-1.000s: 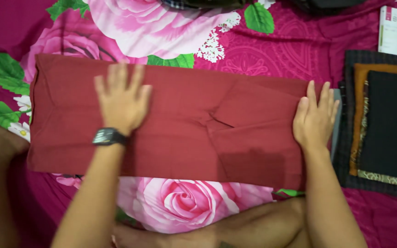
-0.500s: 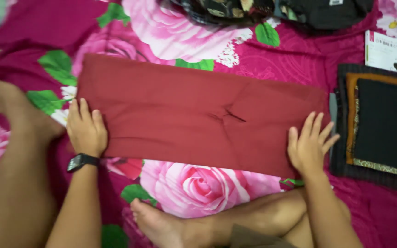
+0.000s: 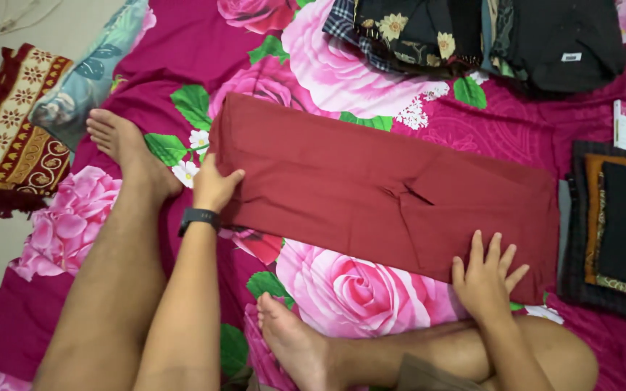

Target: Folding several shirts on a bed with a floral bedspread.

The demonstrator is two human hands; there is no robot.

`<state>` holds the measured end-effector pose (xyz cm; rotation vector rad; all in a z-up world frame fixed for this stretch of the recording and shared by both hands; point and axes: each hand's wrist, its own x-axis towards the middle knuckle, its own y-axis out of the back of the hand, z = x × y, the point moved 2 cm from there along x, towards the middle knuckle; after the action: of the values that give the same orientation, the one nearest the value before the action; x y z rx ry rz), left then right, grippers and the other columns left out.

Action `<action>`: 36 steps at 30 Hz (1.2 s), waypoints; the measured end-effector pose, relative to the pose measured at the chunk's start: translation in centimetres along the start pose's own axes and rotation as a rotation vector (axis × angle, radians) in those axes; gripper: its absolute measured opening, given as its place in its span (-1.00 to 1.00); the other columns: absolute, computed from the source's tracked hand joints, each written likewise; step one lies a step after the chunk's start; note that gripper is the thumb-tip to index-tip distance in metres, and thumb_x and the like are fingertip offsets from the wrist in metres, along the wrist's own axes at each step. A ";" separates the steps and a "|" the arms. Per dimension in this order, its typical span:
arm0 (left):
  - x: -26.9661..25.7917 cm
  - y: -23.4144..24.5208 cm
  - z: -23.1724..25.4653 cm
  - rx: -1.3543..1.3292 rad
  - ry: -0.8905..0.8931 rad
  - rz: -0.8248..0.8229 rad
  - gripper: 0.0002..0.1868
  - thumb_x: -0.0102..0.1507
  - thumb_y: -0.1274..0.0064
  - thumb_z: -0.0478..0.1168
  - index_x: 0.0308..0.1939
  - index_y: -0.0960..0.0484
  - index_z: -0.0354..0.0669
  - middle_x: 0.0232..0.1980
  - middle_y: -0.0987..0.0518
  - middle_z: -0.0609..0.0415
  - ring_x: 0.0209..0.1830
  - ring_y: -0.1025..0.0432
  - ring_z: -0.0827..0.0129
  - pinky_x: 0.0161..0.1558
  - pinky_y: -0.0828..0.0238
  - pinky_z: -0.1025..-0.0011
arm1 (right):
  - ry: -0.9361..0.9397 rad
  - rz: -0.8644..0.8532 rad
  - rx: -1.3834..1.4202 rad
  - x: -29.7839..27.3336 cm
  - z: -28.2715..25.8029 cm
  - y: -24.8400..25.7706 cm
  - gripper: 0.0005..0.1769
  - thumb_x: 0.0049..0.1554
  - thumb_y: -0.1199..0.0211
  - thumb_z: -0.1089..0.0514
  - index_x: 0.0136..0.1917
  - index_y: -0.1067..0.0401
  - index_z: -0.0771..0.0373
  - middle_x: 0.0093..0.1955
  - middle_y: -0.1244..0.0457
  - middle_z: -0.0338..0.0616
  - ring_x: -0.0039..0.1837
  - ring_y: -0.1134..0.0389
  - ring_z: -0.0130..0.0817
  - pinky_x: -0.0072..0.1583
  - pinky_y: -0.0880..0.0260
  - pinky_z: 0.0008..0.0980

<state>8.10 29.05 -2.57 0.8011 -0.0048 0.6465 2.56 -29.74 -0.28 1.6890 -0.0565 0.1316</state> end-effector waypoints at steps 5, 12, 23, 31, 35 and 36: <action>-0.9 -1.1 8.8 -0.023 -0.085 -0.076 -0.48 0.15 -0.05 -0.35 0.23 -0.55 -0.24 0.03 -0.64 -0.36 0.08 -0.52 -0.23 0.09 -0.46 0.03 | 0.038 0.096 0.008 1.5 0.4 0.8 -0.16 0.13 -0.16 -0.08 0.59 -0.11 0.25 0.57 -0.01 0.39 0.57 0.08 0.51 0.46 0.26 0.55; -10.5 -4.1 31.3 -0.089 -0.487 -0.245 -0.66 0.08 0.06 -0.49 -0.06 -0.51 -0.25 -0.21 -0.55 -0.33 -0.18 -0.48 -0.31 -0.19 -0.43 -0.12 | -0.285 0.250 0.724 7.2 3.7 4.5 -0.46 0.27 -0.08 -0.01 0.43 -0.30 0.29 0.28 -0.34 0.12 0.31 -0.41 0.07 0.35 -0.41 0.08; -27.8 -16.4 42.8 -0.316 -0.997 -0.467 -0.64 0.14 -0.03 -0.13 0.02 -0.59 -0.01 0.27 -0.52 -0.35 0.14 -0.44 -0.22 0.15 -0.29 -0.29 | -0.744 -0.395 1.808 12.1 12.3 -0.9 -0.14 0.22 0.19 -0.52 0.37 -0.39 0.17 0.32 -0.32 0.00 0.24 -0.37 -0.05 0.26 -0.37 -0.10; -22.7 -11.3 30.6 0.116 -0.753 -0.326 -0.47 0.22 -0.07 -0.10 0.26 -0.51 -0.13 0.38 -0.36 -0.25 0.41 -0.20 -0.18 0.40 0.01 -0.22 | -0.477 0.038 0.900 10.9 8.0 1.7 -0.31 0.15 -0.28 -0.05 0.46 -0.24 0.25 0.35 -0.26 0.14 0.37 -0.28 0.02 0.34 -0.25 -0.08; -23.2 -11.7 25.7 0.151 -0.671 -0.444 -0.22 0.31 -0.01 0.09 0.51 -0.24 -0.23 0.60 -0.11 -0.26 0.61 0.02 -0.10 0.50 0.26 -0.18 | -0.219 0.276 0.423 10.3 5.9 3.4 -0.34 0.19 -0.26 0.07 0.52 -0.24 0.19 0.42 -0.20 0.20 0.47 -0.18 0.15 0.51 -0.17 0.01; -23.1 -11.9 25.8 0.146 -0.675 -0.443 -0.22 0.31 -0.01 0.09 0.51 -0.24 -0.23 0.60 -0.11 -0.26 0.61 0.02 -0.10 0.50 0.26 -0.18 | -0.221 0.279 0.420 10.7 5.4 4.2 -0.34 0.19 -0.26 0.07 0.52 -0.24 0.19 0.42 -0.20 0.20 0.47 -0.18 0.15 0.51 -0.17 0.01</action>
<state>1.87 -6.70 2.13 1.0903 -0.3872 -0.0626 12.94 -35.16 4.56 2.1035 -0.4582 0.1741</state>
